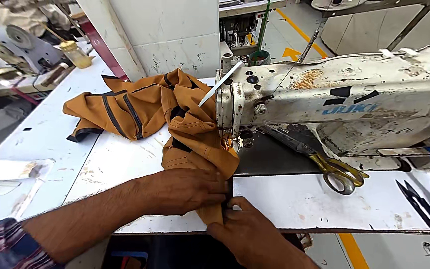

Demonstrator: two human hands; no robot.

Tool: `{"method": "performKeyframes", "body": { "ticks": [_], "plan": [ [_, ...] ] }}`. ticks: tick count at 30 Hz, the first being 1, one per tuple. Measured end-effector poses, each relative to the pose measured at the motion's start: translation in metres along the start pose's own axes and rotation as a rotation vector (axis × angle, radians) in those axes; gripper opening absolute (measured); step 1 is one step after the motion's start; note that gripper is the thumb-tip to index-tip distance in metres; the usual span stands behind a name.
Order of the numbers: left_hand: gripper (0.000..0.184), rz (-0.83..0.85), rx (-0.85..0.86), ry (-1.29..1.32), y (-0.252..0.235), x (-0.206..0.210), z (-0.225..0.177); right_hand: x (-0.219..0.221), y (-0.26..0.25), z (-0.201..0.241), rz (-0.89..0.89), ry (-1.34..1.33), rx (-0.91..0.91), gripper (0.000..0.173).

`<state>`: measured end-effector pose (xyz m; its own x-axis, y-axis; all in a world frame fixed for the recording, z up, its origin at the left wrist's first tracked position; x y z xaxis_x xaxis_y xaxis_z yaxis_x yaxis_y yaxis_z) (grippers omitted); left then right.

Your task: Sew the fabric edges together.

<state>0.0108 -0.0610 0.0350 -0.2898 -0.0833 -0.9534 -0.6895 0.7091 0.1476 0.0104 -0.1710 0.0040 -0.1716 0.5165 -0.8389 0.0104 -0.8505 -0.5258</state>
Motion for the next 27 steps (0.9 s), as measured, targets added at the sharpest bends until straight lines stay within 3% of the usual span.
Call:
{"method": "performKeyframes", "body": {
  "ticks": [2, 4, 6, 10, 13, 15, 19, 22, 24, 27],
  "plan": [
    [0.012, 0.022, -0.073, -0.076, -0.001, 0.000, 0.012, -0.006, -0.001, 0.004, -0.009, 0.027, -0.029, 0.019],
    [0.018, 0.027, -0.149, -0.207, 0.001, -0.010, 0.025, -0.011, 0.000, -0.005, -0.004, 0.004, -0.001, 0.025],
    [0.014, 0.046, -0.179, -0.281, 0.002, -0.025, 0.024, -0.016, 0.002, -0.018, 0.010, -0.031, 0.060, 0.044],
    [0.026, 0.042, -0.109, -0.242, 0.024, -0.032, -0.042, -0.012, 0.013, -0.032, 0.060, -0.105, 0.130, 0.065],
    [0.020, 0.227, -0.166, -0.166, 0.039, 0.005, -0.106, -0.005, 0.014, -0.017, 0.061, -0.101, 0.066, 0.043],
    [0.018, 0.256, -0.258, -0.054, 0.043, 0.021, -0.115, -0.002, 0.010, -0.002, 0.082, 0.015, 0.029, 0.032],
    [0.021, -0.037, -0.358, 0.218, 0.018, 0.002, -0.081, 0.000, 0.005, 0.007, 0.158, 0.120, 0.133, 0.039],
    [0.026, -0.110, -0.600, 0.300, -0.009, -0.002, -0.040, 0.002, 0.013, 0.007, 0.166, 0.122, 0.137, 0.024],
    [0.035, 0.002, -0.859, 0.269, -0.015, 0.010, -0.005, -0.002, 0.020, 0.002, 0.208, 0.043, 0.123, 0.022],
    [0.074, 0.286, -1.148, 0.391, -0.004, 0.034, 0.032, -0.011, 0.028, -0.007, 0.232, -0.041, 0.134, 0.026]
  ]
}}
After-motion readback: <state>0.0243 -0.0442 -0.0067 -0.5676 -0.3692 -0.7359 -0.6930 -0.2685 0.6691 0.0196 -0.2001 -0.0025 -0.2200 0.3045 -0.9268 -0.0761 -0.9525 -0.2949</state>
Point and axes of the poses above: each hand's wrist, its own y-axis away from the middle knuckle, its own x-axis out of the palm, z = x × y, the point moved 8 cm from there along -y, towards the middle knuckle, and after that the axes turned 9 degrees about y, right-handed, at the moved point
